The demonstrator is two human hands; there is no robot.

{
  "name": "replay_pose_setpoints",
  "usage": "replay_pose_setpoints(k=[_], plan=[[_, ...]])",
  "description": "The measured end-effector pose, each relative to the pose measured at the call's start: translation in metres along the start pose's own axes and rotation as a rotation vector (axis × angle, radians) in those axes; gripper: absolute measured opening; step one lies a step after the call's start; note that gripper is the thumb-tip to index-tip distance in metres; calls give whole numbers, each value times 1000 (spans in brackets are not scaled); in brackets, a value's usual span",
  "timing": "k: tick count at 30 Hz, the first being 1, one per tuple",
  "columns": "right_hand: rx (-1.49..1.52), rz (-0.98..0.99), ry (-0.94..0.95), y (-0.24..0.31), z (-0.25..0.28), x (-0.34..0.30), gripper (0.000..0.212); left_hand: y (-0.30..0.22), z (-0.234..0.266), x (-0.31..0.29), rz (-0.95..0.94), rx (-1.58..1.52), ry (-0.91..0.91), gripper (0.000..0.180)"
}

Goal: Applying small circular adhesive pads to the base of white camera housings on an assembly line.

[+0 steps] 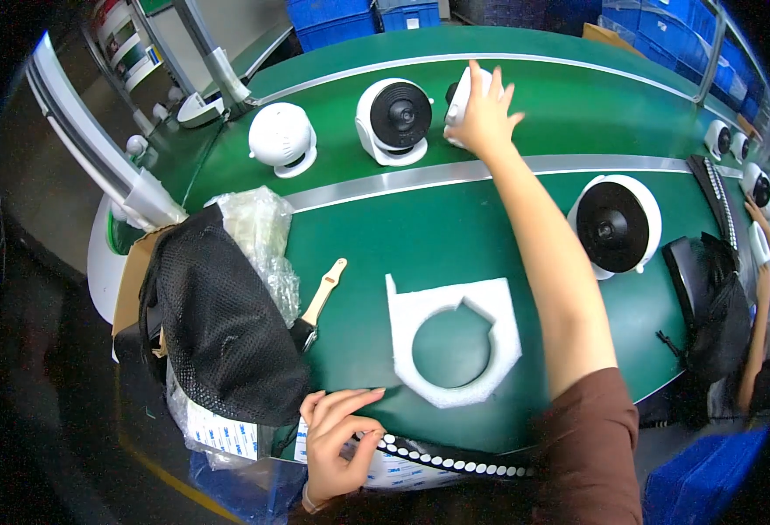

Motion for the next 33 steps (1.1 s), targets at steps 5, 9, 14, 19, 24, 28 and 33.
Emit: replay_pose_setpoints(k=[5, 9, 14, 19, 24, 28, 33], plan=[[37, 116, -165, -22, 29, 1, 97, -11, -3, 2, -12, 14, 30, 2], [150, 250, -218, 33, 111, -32, 93, -6, -5, 5, -10, 42, 3, 2], [959, 230, 388, 44, 169, -94, 73, -19, -10, 6, -103, 22, 10, 1], [751, -36, 1156, 32, 125, -153, 73, -36, -30, 7, -209, -55, 115, 2], [147, 471, 700, 53, 147, -145, 77, -29, -37, -1, -39, -132, 160, 2], [391, 432, 190, 36, 186, -156, 37, -38, -24, -8, -110, -19, 2, 2], [769, 401, 448, 58, 225, -256, 9, -39, -6, -13, -100, -76, -5, 8]])
Point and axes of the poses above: each hand's wrist, its own x-axis towards the middle knuckle, its own z-axis out of the back of the hand, y = z × x, the point moved 4 cm from there along x, towards the middle knuckle, and after that the axes turned 9 degrees about z, right-handed, at the moved point
